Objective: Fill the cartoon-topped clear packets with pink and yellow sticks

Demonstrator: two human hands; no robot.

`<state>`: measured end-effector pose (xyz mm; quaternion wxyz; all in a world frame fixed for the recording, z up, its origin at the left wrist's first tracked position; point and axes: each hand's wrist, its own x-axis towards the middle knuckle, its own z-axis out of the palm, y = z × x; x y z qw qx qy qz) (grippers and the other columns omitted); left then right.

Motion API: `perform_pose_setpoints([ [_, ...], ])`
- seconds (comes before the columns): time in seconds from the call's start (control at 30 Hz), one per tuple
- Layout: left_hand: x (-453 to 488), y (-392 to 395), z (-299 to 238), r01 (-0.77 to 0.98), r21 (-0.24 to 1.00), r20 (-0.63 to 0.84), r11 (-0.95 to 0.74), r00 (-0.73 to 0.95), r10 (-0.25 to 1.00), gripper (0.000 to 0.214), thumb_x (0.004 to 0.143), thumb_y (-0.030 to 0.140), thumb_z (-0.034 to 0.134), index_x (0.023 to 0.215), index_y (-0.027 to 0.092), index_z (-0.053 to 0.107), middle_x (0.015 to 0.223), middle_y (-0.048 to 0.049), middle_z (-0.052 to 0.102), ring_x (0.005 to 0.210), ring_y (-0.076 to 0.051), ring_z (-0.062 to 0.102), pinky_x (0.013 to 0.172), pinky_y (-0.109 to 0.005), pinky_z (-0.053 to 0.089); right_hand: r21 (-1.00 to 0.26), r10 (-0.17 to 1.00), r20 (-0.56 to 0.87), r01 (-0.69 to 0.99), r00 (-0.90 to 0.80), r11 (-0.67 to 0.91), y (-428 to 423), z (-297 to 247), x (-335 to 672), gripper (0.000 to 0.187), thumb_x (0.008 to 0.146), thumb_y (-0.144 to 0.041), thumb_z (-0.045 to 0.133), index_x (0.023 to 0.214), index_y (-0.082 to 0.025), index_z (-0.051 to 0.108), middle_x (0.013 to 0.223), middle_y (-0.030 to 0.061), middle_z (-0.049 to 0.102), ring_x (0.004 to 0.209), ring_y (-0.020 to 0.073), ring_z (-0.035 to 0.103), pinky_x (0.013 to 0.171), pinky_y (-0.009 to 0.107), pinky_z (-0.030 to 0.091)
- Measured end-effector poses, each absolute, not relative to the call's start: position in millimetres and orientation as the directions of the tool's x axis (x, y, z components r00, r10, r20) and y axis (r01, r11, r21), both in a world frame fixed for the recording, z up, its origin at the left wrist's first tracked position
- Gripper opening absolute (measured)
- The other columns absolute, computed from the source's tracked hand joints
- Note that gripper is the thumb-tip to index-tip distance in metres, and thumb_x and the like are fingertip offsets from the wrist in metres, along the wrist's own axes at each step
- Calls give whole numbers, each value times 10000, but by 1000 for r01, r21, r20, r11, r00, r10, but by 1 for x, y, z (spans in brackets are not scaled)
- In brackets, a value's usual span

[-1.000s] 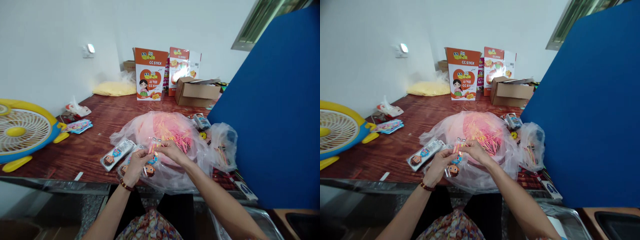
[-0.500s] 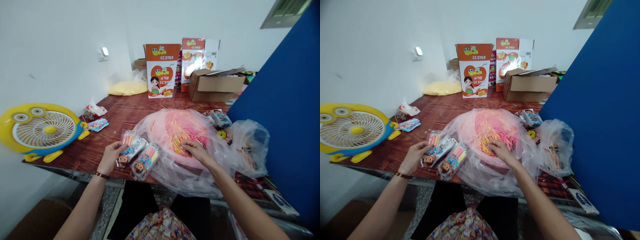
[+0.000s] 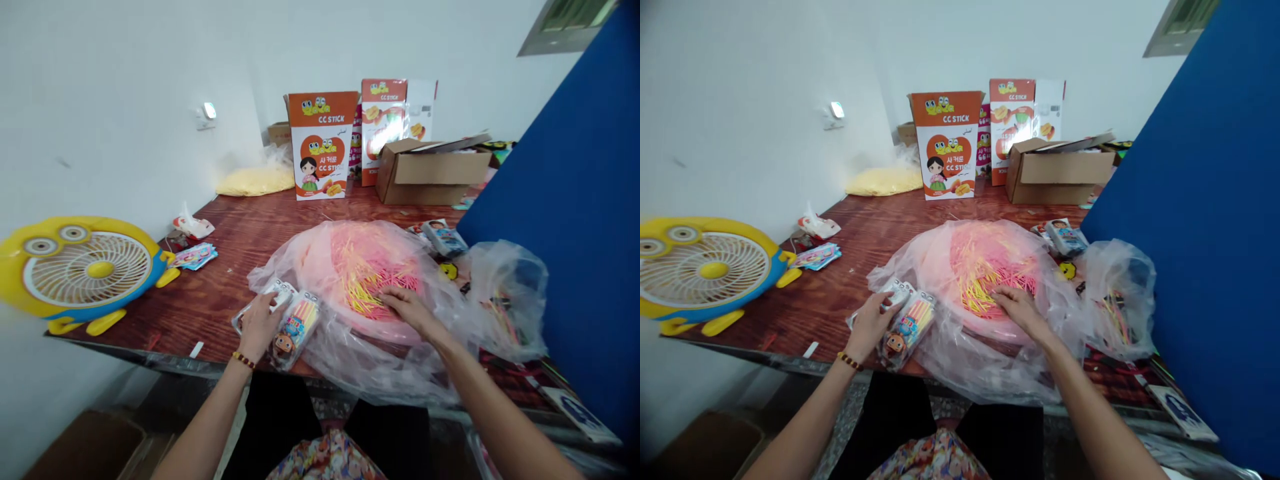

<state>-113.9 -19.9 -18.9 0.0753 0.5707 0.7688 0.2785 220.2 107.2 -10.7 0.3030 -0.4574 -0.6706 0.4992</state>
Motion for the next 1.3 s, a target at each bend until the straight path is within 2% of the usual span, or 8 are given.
perform_pose_setpoints([
  [0.13,-142,-5,-3,882,206,117,424,-452,884,420,896,437,478,1163,165,653,1173,-200,621,1083,-377,552,863,-486,427,-897,956,-24,428,-293,109,130,-14,238,262,681,-432,621,665,-178,561,567,-30,471,527,114,388,519,266,278],
  [0.27,-149,5,-5,904,131,23,406,-412,911,477,898,521,422,1099,180,687,1151,-202,630,1066,-421,555,842,-537,419,-724,939,-111,673,-325,147,145,-16,244,94,677,-255,551,642,-168,556,546,-34,481,541,117,422,527,252,285],
  [0.43,-150,7,-22,928,171,156,331,-357,921,478,918,464,400,1181,148,645,1198,-225,617,1109,-414,549,853,-512,417,-632,922,-108,742,-371,224,153,-17,231,99,707,-187,544,755,-154,623,654,-12,569,635,125,484,570,238,297],
  [0.63,-165,15,-25,870,363,136,335,-405,904,343,871,419,469,1010,165,653,997,-159,712,1003,-352,633,847,-445,445,-544,904,-109,786,-414,294,156,-8,206,141,780,-195,518,784,-133,645,703,27,587,648,138,461,601,262,273],
  [0.87,-175,15,-19,833,445,167,327,-437,884,338,847,440,485,979,167,634,936,-129,738,939,-316,682,854,-370,454,-515,735,-234,723,-636,461,140,-3,222,123,746,-157,578,830,-154,668,720,-22,595,676,123,513,575,220,292],
  [1.1,-168,14,-6,859,406,176,312,-409,895,279,858,415,516,897,161,624,895,-109,702,914,-292,655,789,-349,443,-191,639,-243,682,-729,706,123,-3,218,241,809,-210,566,1019,-183,681,1085,79,673,884,208,624,662,257,417],
  [1.2,-168,10,10,806,506,227,308,-468,854,232,832,388,591,895,168,628,870,-63,679,880,-262,638,780,-335,448,-70,636,-238,666,-734,742,119,-2,209,249,820,-206,573,1039,-160,682,1098,121,670,911,241,648,706,298,473],
  [1.3,-161,2,29,623,741,222,250,-579,785,213,758,325,705,921,195,661,845,-11,673,837,-222,626,743,-308,463,1,608,-184,618,-772,786,117,-7,206,236,838,-187,569,1039,-132,680,1094,149,669,974,266,648,765,340,507],
])
